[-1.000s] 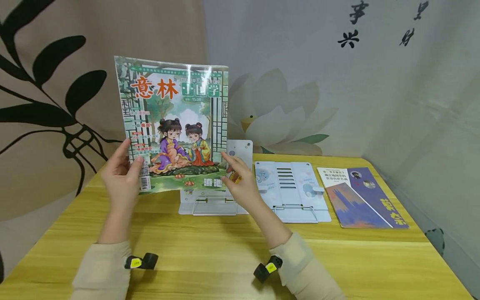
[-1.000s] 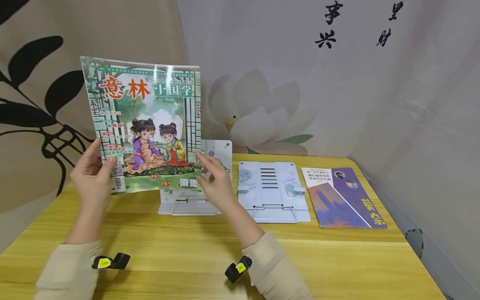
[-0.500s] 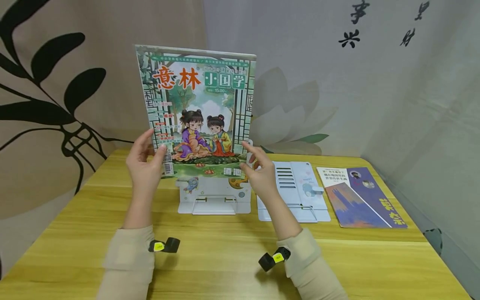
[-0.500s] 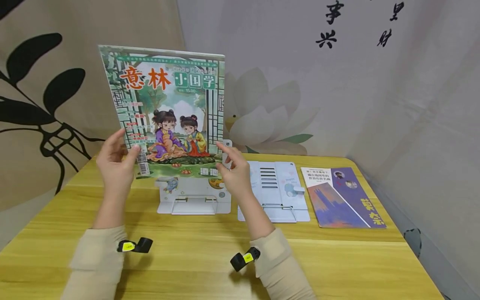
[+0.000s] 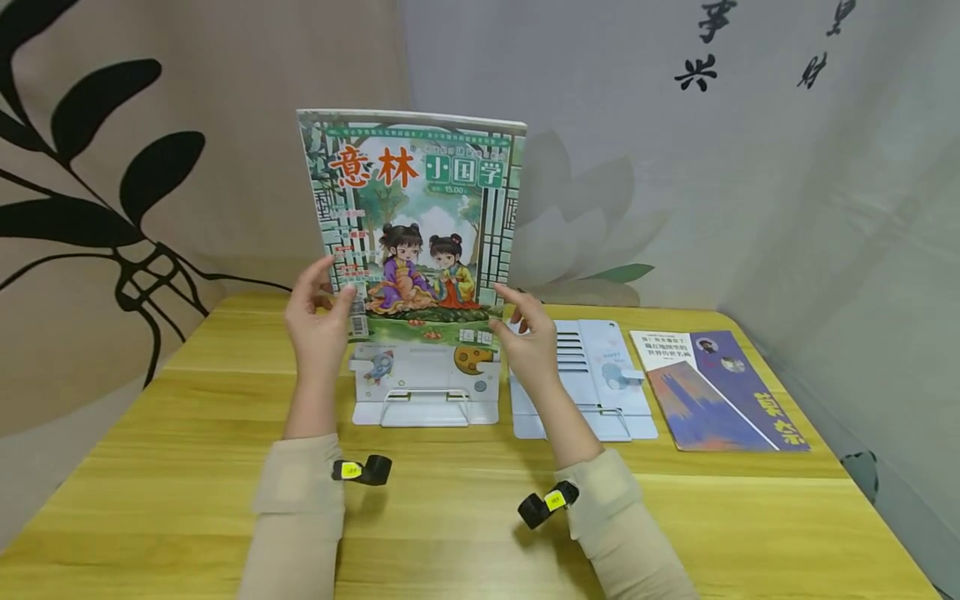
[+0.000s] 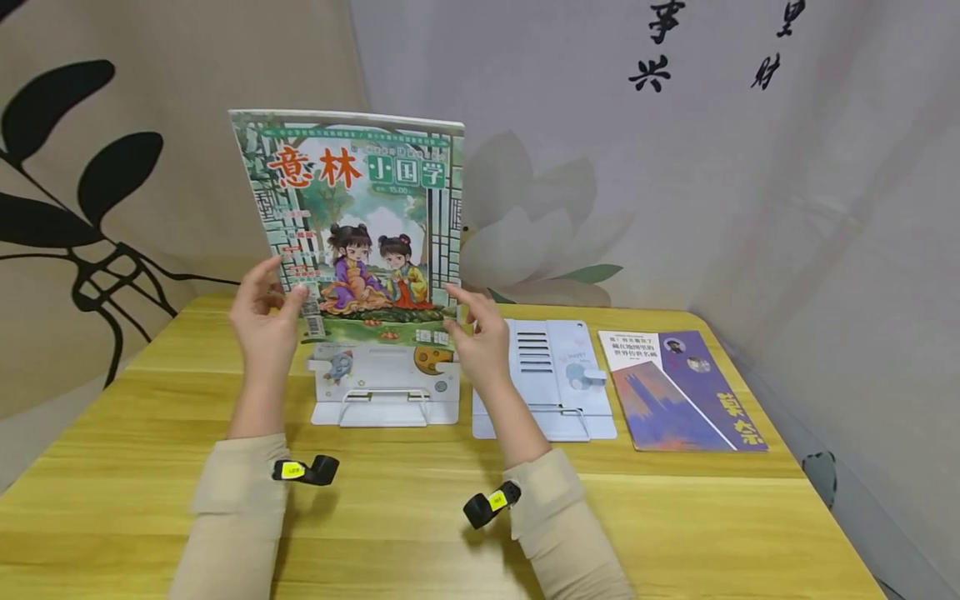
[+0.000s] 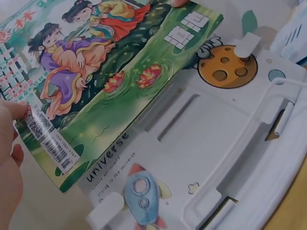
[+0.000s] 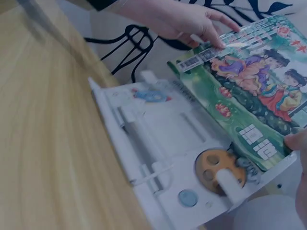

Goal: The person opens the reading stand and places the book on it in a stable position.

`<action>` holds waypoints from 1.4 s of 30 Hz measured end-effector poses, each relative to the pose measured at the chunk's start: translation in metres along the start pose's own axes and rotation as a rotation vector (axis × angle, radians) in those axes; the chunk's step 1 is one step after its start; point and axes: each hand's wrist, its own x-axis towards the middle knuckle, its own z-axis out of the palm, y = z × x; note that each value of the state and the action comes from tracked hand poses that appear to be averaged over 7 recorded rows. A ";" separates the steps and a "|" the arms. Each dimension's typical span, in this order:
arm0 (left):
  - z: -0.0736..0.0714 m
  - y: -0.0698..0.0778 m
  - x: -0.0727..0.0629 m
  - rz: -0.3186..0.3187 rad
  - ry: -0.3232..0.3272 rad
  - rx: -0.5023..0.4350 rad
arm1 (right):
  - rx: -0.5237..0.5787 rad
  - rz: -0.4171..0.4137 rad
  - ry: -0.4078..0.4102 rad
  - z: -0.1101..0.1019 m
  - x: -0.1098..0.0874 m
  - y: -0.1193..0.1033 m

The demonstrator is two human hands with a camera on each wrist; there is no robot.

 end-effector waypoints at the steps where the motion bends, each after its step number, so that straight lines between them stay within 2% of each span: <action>1: 0.000 0.000 0.000 0.000 -0.003 -0.001 | -0.010 -0.010 0.010 0.001 -0.001 0.004; 6: -0.003 0.000 0.002 -0.012 -0.030 -0.010 | -0.051 -0.050 0.052 0.007 -0.002 0.034; 12: -0.007 0.001 0.003 -0.028 -0.066 -0.033 | -0.116 -0.070 0.064 0.007 -0.003 0.036; 17: -0.008 -0.004 0.000 -0.064 -0.095 -0.016 | -0.144 -0.035 0.036 0.006 -0.004 0.040; 24: -0.011 -0.014 -0.002 -0.082 -0.132 0.018 | -0.146 -0.012 0.002 0.006 -0.006 0.048; 35: -0.020 -0.023 -0.004 -0.096 -0.194 0.047 | -0.129 0.061 -0.143 0.004 -0.009 0.045; 39: -0.021 -0.023 -0.004 -0.116 -0.199 0.046 | -0.124 0.093 -0.160 0.001 -0.008 0.044; 42: -0.021 -0.017 -0.004 -0.130 -0.204 0.040 | -0.121 0.103 -0.164 -0.002 -0.008 0.043</action>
